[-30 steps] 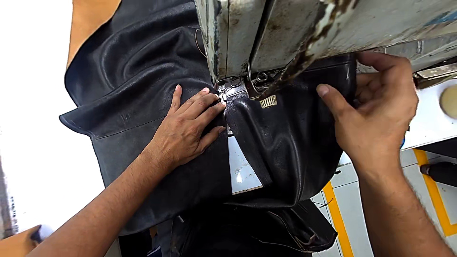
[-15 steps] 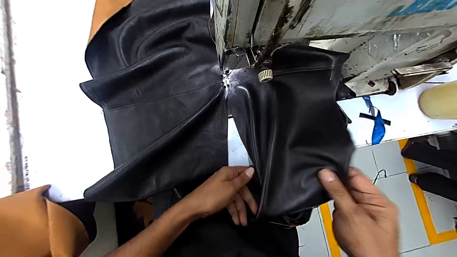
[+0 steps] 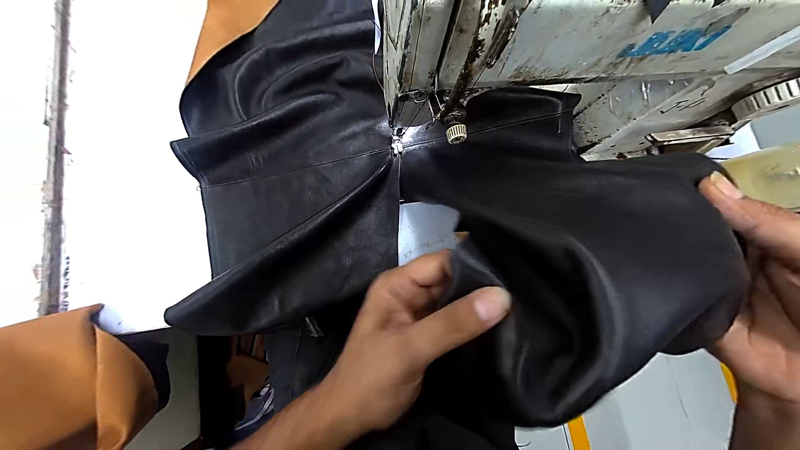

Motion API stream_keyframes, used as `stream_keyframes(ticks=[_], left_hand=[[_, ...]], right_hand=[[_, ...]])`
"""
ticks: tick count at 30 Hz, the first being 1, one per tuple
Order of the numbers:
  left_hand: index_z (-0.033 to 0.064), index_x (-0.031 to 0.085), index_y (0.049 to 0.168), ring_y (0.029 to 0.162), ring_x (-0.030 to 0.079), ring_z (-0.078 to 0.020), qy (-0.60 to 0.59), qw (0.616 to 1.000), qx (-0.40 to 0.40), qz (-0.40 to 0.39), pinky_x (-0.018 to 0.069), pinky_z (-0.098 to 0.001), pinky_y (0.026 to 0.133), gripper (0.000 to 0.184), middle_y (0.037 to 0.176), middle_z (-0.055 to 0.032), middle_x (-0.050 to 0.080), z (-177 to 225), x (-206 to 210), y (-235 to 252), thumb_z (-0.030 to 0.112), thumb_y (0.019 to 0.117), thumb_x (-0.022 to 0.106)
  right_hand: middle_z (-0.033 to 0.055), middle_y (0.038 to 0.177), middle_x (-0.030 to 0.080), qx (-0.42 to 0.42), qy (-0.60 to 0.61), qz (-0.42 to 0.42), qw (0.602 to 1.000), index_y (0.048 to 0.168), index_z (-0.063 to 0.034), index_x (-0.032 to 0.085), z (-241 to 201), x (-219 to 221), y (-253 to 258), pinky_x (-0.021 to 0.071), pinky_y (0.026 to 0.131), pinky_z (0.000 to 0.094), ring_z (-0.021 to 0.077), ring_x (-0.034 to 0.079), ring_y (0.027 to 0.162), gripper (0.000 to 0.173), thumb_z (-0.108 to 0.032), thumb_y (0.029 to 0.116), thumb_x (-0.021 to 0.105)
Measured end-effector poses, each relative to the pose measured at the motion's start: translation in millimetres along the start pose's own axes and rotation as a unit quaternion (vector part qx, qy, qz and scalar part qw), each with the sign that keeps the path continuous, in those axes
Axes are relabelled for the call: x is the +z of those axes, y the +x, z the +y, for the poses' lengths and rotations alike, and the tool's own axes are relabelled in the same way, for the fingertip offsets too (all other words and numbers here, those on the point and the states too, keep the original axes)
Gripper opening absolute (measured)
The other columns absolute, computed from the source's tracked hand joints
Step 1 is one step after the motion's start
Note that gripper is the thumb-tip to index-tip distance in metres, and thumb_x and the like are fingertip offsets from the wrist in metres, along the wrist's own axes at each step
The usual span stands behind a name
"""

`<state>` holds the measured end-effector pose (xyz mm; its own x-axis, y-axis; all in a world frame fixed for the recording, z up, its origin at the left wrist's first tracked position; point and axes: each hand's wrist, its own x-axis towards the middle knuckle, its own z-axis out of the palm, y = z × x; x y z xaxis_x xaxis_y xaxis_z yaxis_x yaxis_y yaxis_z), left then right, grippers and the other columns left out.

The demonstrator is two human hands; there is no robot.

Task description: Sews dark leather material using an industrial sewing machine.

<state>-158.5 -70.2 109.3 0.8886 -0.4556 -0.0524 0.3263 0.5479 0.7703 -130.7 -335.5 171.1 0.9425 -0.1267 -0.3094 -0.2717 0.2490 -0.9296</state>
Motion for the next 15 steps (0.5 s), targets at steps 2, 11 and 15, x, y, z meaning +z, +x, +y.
stream_keyframes(ticks=[2,11,15], left_hand=[[0.0024,0.068,0.114,0.089,0.073,-0.0119,0.065,0.996,0.046,0.048,0.0631,-0.0313,0.081,0.018,0.099,-0.0065,0.075,13.7,7.2,-23.9,0.007,0.0971,0.068],[0.0048,0.061,0.118,0.088,0.074,-0.0136,0.108,0.915,-0.387,0.043,0.0624,-0.0305,0.078,0.029,0.099,-0.0059,0.075,-29.8,-19.3,-15.2,0.020,0.0960,0.073],[0.0074,0.064,0.102,0.067,0.071,-0.0095,0.283,0.906,-0.311,-0.045,0.0621,-0.0289,0.062,0.035,0.077,0.0007,0.070,-18.4,-28.8,-12.2,0.042,0.1012,0.064]], right_hand=[[-0.0070,0.092,0.073,-0.049,-0.195,0.058,0.978,0.111,-0.0219,0.068,9.9,-23.8,6.0,0.0624,0.067,0.0234,0.0022,0.071,0.077,0.011,-0.023,0.1032,0.060],[0.0364,0.137,0.051,-0.189,-0.646,0.106,0.732,0.145,0.0054,0.046,64.8,0.9,3.0,0.0441,0.095,0.0716,0.0574,0.052,0.123,0.062,-0.025,0.0962,0.069],[0.0148,0.160,0.043,-0.323,-0.578,-0.065,0.747,0.152,-0.0064,0.048,119.5,69.0,51.9,0.0299,0.122,0.0588,0.0311,0.038,0.150,0.056,-0.040,0.1080,0.045]])
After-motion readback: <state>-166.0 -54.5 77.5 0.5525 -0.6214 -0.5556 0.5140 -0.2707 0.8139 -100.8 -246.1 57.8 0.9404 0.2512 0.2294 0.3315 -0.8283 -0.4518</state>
